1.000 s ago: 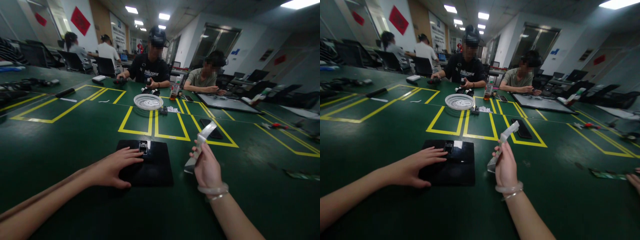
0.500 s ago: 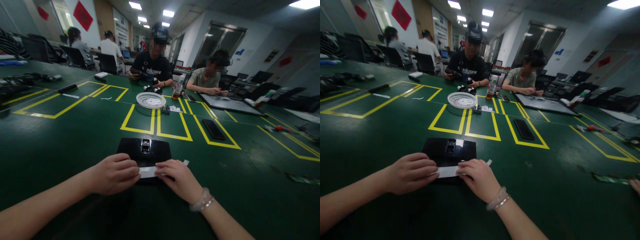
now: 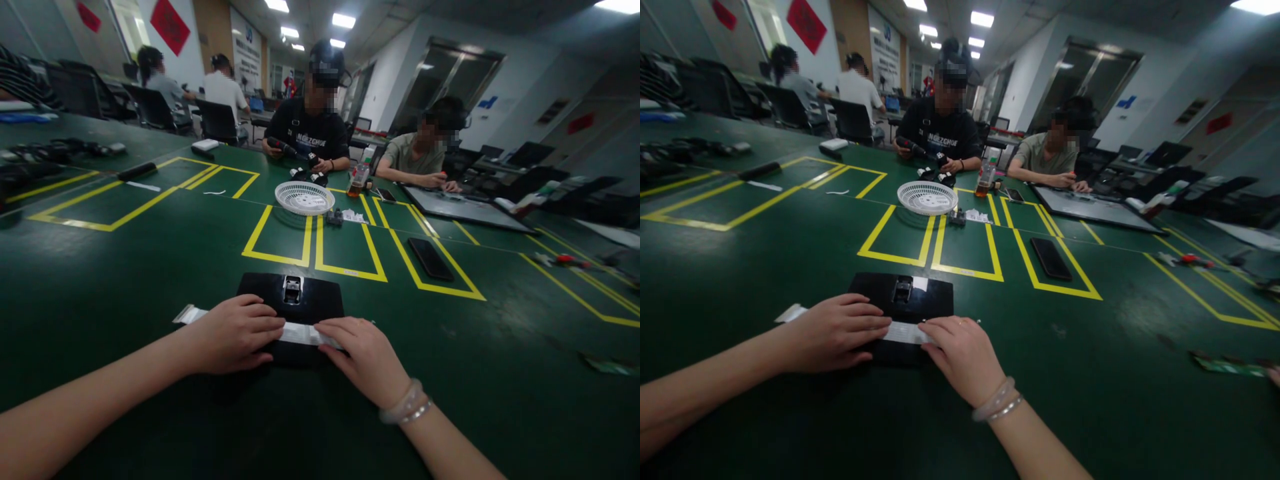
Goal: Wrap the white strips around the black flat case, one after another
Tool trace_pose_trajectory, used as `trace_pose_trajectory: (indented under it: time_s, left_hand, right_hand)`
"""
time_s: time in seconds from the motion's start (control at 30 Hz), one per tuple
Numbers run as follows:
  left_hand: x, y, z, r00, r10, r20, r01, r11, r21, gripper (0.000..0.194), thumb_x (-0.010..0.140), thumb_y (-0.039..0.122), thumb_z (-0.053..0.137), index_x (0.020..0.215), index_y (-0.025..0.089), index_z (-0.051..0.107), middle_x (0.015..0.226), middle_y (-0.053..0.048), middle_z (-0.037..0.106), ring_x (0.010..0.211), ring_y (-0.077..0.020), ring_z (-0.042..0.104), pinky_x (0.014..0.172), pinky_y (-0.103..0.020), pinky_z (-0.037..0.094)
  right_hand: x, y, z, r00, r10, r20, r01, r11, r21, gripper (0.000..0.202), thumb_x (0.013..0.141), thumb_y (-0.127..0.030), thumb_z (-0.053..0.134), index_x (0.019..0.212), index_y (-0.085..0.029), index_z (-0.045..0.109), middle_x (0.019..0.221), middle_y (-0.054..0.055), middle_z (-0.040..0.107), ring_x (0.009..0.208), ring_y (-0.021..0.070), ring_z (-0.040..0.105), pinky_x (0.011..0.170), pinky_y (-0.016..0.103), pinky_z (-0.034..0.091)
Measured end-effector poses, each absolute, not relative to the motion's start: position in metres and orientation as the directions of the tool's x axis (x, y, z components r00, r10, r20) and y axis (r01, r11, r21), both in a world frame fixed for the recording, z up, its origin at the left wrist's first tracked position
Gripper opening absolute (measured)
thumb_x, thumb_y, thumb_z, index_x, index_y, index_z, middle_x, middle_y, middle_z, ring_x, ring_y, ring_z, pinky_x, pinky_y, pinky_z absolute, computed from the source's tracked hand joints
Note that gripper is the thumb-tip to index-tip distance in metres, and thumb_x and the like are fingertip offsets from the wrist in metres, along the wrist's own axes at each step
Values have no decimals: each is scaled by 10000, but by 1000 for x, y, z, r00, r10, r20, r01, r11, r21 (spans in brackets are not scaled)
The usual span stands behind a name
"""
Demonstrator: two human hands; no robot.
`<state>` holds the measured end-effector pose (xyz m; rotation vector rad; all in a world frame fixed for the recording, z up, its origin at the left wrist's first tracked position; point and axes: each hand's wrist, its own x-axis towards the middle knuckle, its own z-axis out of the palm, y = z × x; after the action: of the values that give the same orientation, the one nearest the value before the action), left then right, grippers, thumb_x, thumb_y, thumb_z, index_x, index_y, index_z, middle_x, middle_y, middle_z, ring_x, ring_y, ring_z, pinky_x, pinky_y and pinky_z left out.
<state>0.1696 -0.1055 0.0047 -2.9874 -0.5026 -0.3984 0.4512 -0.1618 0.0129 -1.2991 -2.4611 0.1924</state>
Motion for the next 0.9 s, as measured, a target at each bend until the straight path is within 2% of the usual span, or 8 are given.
trace_pose_trajectory:
  time_s: [0.17,0.33,0.4,0.53,0.67,0.9]
  left_hand:
    - [171,-105,4,907,313,282,337,-941,-37,365,918,406,573,1211,205,656,1193,-49,698,1058,-209,640,945,-370,453]
    - [174,-108,5,897,336,288,355,-935,-15,370,889,432,610,1181,210,660,1161,-43,706,1034,-211,645,967,-381,453]
    - [174,-108,5,886,388,255,398,-917,14,478,851,500,644,1243,227,623,1282,-60,652,1147,-248,607,1040,-421,418]
    - [173,-109,5,867,469,167,468,-883,48,777,799,610,650,1451,239,449,1540,-104,400,1353,-321,454,1139,-493,333]
    - [173,-106,4,873,476,109,469,-879,81,811,828,585,615,1519,253,349,1578,-87,334,1416,-313,377,1183,-504,277]
    - [174,-102,6,893,446,52,438,-890,125,877,781,445,640,1553,247,272,1612,-90,242,1466,-314,289,1223,-530,169]
  right_hand:
    - [451,-164,18,-591,776,221,769,624,-138,252,931,-210,606,1162,-283,674,1132,53,704,984,234,644,822,413,504]
    - [447,-167,23,-580,784,219,778,613,-134,239,924,-262,621,1150,-291,691,1154,59,684,1062,254,608,921,468,481]
    - [447,-167,22,-573,787,227,778,610,-152,232,917,-266,629,1138,-293,696,1159,56,682,1077,251,606,977,489,455]
    - [451,-166,21,-549,783,293,768,611,-192,290,923,-253,616,1209,-284,652,1186,50,687,1096,236,613,1067,522,378]
    - [454,-165,24,-499,783,372,770,597,-225,311,936,-218,576,1238,-266,630,1158,53,704,1072,220,628,1073,509,367]
    - [452,-165,22,-495,782,378,766,598,-234,299,937,-207,569,1223,-266,636,1117,37,718,1042,214,636,1061,499,370]
